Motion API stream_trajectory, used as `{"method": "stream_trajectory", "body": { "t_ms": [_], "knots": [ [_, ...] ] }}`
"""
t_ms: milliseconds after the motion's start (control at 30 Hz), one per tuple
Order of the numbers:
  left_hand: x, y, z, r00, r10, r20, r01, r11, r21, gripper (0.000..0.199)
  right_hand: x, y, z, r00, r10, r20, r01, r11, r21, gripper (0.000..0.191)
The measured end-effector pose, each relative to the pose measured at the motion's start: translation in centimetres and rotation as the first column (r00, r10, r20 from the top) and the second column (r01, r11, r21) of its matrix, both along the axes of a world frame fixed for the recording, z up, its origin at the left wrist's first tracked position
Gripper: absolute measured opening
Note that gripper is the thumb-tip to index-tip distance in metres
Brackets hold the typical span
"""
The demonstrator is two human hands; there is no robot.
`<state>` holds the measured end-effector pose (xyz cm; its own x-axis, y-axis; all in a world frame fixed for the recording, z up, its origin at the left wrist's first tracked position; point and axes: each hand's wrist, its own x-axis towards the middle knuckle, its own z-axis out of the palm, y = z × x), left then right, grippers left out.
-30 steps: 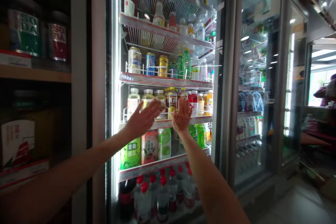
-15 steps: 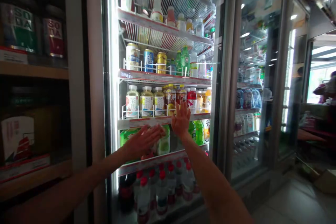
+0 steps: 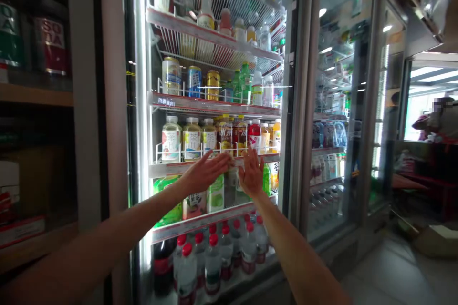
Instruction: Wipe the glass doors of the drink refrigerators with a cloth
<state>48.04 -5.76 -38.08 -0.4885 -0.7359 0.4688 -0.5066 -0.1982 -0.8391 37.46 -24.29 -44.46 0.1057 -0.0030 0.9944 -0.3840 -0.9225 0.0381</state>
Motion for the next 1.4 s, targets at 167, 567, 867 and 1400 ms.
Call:
{"method": "stream_trajectory", "body": {
  "t_ms": [167, 567, 867, 1400],
  "knots": [
    [-1.0, -2.6, 5.4, 0.982, -0.03, -0.187, -0.024, 0.96, -0.28, 0.048, -0.7, -1.1, 0.3, 0.999, -0.011, 0.036, 0.01, 0.999, 0.036, 0.053],
    [-1.2, -3.5, -5.7, 0.998, -0.055, 0.039, 0.053, 0.997, 0.052, 0.047, -1.5, -2.3, -1.8, 0.996, -0.088, 0.017, 0.086, 0.992, 0.087, 0.05],
    [-0.8, -1.3, -4.9, 1.0, 0.001, -0.026, -0.003, 0.996, -0.087, 0.049, -1.9, -1.0, -3.7, 0.999, -0.049, -0.013, 0.05, 0.994, 0.1, 0.049],
    [2.6, 7.2, -8.6, 0.997, -0.025, 0.071, 0.028, 0.999, -0.034, 0.051, -0.3, 4.6, -4.6, 0.993, 0.083, -0.082, -0.078, 0.995, 0.062, 0.049]
  ]
}}
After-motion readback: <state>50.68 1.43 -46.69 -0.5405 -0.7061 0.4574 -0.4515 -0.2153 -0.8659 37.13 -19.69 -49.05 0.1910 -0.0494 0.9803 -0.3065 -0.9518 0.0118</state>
